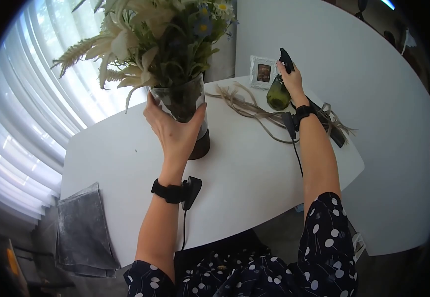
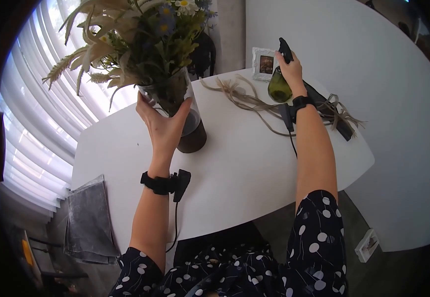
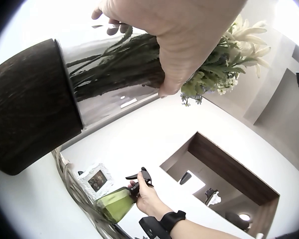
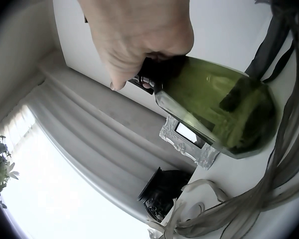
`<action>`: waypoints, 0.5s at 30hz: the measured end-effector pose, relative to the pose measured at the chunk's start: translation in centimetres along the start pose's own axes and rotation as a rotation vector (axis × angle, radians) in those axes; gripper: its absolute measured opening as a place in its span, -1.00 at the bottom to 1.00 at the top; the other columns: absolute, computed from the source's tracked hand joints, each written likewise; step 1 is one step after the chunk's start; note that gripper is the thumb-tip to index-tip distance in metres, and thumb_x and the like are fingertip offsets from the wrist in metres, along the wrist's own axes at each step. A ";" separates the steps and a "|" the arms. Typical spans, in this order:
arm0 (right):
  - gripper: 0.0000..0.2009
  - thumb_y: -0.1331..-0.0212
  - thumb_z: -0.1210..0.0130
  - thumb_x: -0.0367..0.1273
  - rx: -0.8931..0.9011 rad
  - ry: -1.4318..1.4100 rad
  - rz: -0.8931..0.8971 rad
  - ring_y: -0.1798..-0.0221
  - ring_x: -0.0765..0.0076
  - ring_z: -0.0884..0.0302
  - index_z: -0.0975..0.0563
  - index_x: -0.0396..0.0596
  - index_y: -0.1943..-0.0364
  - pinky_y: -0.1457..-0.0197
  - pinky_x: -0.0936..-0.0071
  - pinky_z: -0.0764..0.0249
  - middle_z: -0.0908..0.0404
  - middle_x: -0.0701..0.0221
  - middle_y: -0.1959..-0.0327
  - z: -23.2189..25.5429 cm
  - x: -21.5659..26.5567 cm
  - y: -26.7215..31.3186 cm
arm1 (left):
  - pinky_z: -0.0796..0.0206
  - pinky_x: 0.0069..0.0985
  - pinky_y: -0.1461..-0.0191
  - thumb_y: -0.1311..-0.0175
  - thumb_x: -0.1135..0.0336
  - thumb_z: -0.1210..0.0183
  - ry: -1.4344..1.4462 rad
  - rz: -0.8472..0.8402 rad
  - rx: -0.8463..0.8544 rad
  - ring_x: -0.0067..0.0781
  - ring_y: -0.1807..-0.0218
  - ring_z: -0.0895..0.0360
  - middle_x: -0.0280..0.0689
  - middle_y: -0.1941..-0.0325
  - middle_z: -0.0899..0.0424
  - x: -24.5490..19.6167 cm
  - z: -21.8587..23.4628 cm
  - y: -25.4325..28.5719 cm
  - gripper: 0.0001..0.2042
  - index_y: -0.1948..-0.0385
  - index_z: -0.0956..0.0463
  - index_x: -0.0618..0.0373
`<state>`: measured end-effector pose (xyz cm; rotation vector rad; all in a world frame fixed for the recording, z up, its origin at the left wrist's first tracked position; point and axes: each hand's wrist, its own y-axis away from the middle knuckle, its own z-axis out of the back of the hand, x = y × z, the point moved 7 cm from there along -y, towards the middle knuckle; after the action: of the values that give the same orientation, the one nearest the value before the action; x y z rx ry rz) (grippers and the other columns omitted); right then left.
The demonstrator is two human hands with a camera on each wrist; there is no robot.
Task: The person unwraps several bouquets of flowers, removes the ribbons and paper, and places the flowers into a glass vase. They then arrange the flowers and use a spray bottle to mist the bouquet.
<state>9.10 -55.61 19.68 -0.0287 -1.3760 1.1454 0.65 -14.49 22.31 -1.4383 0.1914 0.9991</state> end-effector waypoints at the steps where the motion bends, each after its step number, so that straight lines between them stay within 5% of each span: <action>1: -0.49 -0.06 -0.16 0.01 0.007 0.019 0.011 0.33 0.32 -0.50 -0.51 -0.15 0.10 0.19 0.46 -0.39 -0.57 0.29 0.41 0.0 -0.2 -0.1 | -0.01 -0.17 -0.26 0.20 0.20 -0.42 0.003 0.005 0.003 0.03 -0.16 -0.14 0.09 -0.10 -0.22 0.0 0.1 0.0 -0.03 -0.23 0.06 0.39; 4: -0.36 -0.03 -0.17 0.05 0.008 -0.007 0.026 0.34 0.30 -0.51 -0.44 -0.23 -0.01 0.19 0.46 -0.40 -0.57 0.31 0.41 0.2 -0.5 0.2 | -0.01 -0.16 -0.26 0.21 0.19 -0.41 -0.013 0.010 -0.009 0.03 -0.16 -0.14 0.08 -0.10 -0.22 0.2 0.0 0.0 -0.03 -0.23 0.06 0.40; 5: -0.20 0.02 -0.20 0.07 0.053 -0.043 -0.043 0.18 0.27 -0.50 -0.29 -0.34 -0.14 0.08 0.40 -0.39 -0.55 0.21 0.23 -0.1 -2.0 -0.1 | -0.02 -0.16 -0.25 0.21 0.18 -0.41 -0.029 0.004 -0.018 0.03 -0.17 -0.14 0.07 -0.10 -0.23 0.3 0.1 0.0 -0.02 -0.23 0.06 0.39; 9: -0.32 -0.10 -0.17 -0.10 -0.542 0.053 0.077 -0.01 0.21 -0.35 -0.22 -0.31 -0.17 -0.12 0.29 -0.29 -0.34 0.09 0.00 4.1 2.1 4.6 | 0.00 -0.14 -0.25 0.22 0.18 -0.41 -0.043 0.013 -0.049 0.04 -0.18 -0.11 0.06 -0.11 -0.19 0.2 0.1 0.0 -0.02 -0.23 0.06 0.38; 10: -0.32 -0.10 -0.17 -0.10 -0.538 0.043 0.091 -0.01 0.21 -0.35 -0.22 -0.31 -0.17 -0.12 0.29 -0.29 -0.34 0.09 0.00 4.0 3.2 5.6 | 0.02 -0.14 -0.26 0.21 0.19 -0.41 -0.030 -0.001 -0.054 0.04 -0.19 -0.09 0.06 -0.12 -0.16 0.2 0.1 0.0 -0.02 -0.24 0.07 0.36; 12: -0.49 -0.18 -0.11 -0.23 -0.460 -0.178 0.164 0.05 0.29 -0.36 -0.27 -0.28 -0.10 -0.10 0.38 -0.29 -0.35 0.18 0.07 2.8 6.0 7.8 | 0.02 -0.15 -0.25 0.22 0.18 -0.41 -0.034 -0.024 -0.089 0.04 -0.18 -0.09 0.05 -0.12 -0.16 0.5 0.1 0.2 -0.02 -0.24 0.07 0.36; 15: -0.58 -0.20 -0.10 -0.32 0.077 -0.432 0.257 0.09 0.46 -0.41 -0.31 -0.23 -0.07 0.00 0.52 -0.36 -0.40 0.29 0.06 -2.4 11.7 11.8 | 0.01 -0.23 -0.28 0.16 0.16 -0.41 -0.073 -0.054 -0.105 -0.04 -0.19 -0.08 0.06 -0.12 -0.14 -0.3 0.3 0.2 -0.04 -0.22 0.07 0.42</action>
<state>1.19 -40.80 20.41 0.1062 -1.7431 1.4779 0.20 -14.38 22.41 -1.4915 0.0469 1.0281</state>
